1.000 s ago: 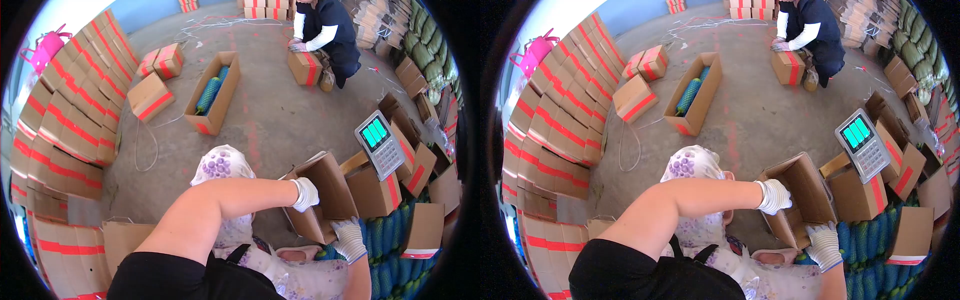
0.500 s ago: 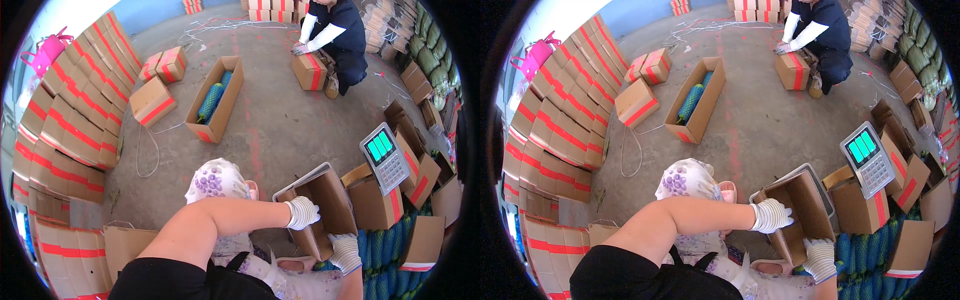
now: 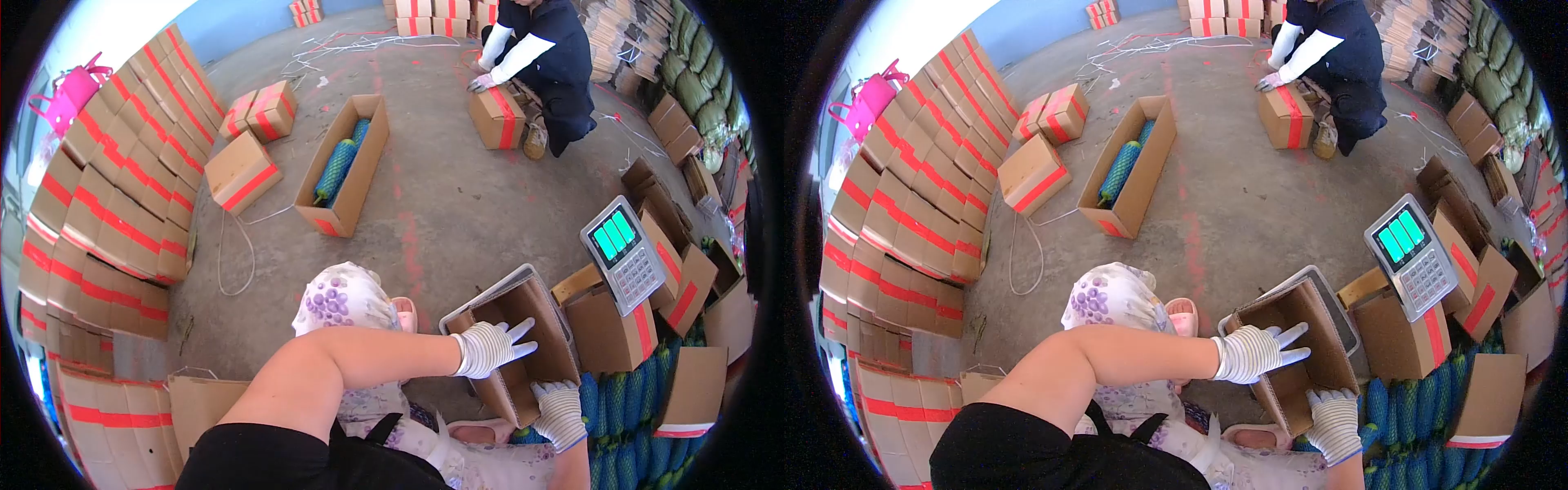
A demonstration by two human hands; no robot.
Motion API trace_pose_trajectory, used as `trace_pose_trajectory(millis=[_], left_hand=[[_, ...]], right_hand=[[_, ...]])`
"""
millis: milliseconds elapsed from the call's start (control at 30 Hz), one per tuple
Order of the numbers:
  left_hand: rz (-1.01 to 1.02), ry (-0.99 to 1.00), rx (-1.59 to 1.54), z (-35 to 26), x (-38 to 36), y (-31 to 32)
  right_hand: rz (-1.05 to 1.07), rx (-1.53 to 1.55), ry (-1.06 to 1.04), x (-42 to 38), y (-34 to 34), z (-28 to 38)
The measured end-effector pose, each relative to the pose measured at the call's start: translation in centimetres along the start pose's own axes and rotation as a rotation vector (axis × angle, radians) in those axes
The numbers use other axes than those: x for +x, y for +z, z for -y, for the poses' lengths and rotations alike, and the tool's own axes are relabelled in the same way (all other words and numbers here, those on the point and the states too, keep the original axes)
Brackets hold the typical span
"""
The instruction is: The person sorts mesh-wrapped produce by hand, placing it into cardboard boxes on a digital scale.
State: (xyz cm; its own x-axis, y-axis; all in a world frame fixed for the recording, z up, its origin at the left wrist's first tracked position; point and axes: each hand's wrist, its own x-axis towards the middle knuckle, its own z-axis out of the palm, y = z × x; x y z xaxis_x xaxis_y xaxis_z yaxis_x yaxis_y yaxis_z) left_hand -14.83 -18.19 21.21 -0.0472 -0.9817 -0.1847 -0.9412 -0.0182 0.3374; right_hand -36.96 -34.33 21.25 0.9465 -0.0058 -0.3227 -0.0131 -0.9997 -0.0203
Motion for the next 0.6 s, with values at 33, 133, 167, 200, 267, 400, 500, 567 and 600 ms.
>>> trace_pose_trajectory(millis=[33,133,167,200,267,400,500,567,600], left_hand=[[0.0,0.003,0.001,0.0,0.0,0.0],[0.01,0.002,-0.004,0.0,-0.1,0.1],[0.014,-0.005,-0.006,0.0,-0.1,0.2],[0.018,-0.011,-0.008,0.0,-0.1,0.3],[0.022,-0.003,0.003,0.2,0.0,1.2],[0.082,0.026,0.008,0.4,0.1,1.6],[0.099,0.043,0.0,0.8,0.1,1.4],[0.09,0.053,0.0,0.8,0.0,1.4],[0.08,0.059,-0.002,0.7,0.0,1.4]], right_hand=[[0.0,0.002,0.006,0.0,0.0,0.1],[0.014,-0.001,0.007,0.1,-0.6,0.3],[0.013,-0.001,0.008,0.1,-0.6,0.3],[0.025,-0.009,0.005,0.1,-0.5,0.2],[0.036,-0.019,0.005,0.2,-0.4,0.2],[0.032,-0.029,-0.001,0.2,-0.3,0.2],[0.031,-0.036,0.0,0.1,-0.4,0.2],[0.035,-0.041,0.008,0.1,-0.5,0.3],[0.033,-0.026,0.01,0.0,-0.5,0.3]])
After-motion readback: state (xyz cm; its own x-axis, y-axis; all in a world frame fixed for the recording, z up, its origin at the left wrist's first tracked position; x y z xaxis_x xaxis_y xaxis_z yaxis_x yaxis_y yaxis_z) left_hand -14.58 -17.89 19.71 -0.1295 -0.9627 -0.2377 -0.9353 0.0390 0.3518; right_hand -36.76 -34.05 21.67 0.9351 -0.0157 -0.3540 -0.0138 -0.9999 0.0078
